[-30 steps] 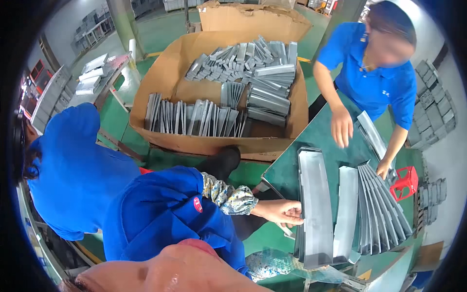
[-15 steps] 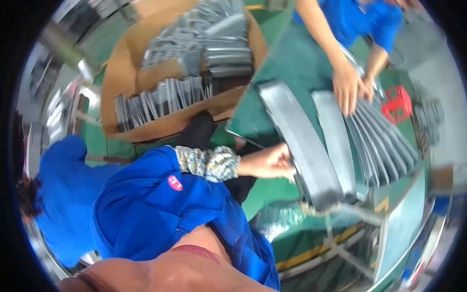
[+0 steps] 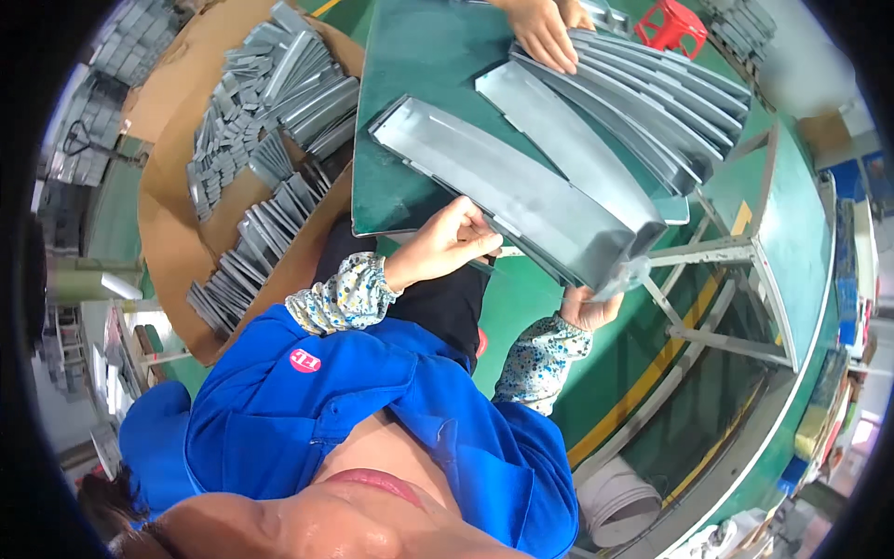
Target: The person peels stickers from a sheet and applies them onto metal parts by hand.
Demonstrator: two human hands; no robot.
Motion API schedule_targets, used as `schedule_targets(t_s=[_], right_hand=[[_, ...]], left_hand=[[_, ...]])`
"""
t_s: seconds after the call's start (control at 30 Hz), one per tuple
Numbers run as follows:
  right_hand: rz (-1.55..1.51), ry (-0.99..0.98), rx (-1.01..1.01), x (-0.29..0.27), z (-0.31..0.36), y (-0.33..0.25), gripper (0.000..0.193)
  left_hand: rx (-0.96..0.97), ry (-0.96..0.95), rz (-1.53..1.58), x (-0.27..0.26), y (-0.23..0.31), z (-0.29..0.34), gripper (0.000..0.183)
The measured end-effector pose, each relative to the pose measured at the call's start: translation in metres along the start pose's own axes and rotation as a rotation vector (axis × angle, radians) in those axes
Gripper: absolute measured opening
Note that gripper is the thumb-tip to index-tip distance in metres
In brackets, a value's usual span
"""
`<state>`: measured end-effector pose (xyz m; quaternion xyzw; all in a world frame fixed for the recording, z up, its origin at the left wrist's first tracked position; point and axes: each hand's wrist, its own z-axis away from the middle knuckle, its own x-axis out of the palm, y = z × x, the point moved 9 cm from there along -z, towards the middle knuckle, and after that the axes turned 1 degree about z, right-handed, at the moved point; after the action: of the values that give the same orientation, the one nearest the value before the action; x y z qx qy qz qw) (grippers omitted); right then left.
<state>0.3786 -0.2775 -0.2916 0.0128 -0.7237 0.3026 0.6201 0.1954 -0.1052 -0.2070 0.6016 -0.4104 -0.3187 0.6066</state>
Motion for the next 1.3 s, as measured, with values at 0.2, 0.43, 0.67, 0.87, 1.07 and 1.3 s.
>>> schedule_targets(t_s=[0.2,0.43,0.67,0.87,1.07,1.3], right_hand=[[0.072,0.158,-0.023,0.022,0.007,0.009,0.048],[0.272,0.155,-0.111,-0.012,0.015,-0.029,0.035],[0.429,0.21,-0.351,0.044,0.041,-0.075,0.031],[1.105,-0.49,-0.434,0.166,0.049,-0.019,0.014],[1.22,-0.729,-0.289,0.179,0.027,0.061,0.009],[1.252,-0.794,-0.137,0.203,0.052,0.098,0.009]], left_hand=[[0.011,0.034,-0.147,-0.016,-0.022,-0.021,0.025],[0.023,-0.027,-0.097,-0.013,-0.017,-0.018,0.031],[-0.103,-0.007,-0.005,-0.024,0.028,0.042,0.023],[0.228,0.351,-0.357,-0.094,0.042,0.075,0.039],[0.163,0.623,-0.298,-0.144,-0.007,0.136,0.042],[0.281,0.744,-0.291,-0.174,-0.014,0.15,0.03]])
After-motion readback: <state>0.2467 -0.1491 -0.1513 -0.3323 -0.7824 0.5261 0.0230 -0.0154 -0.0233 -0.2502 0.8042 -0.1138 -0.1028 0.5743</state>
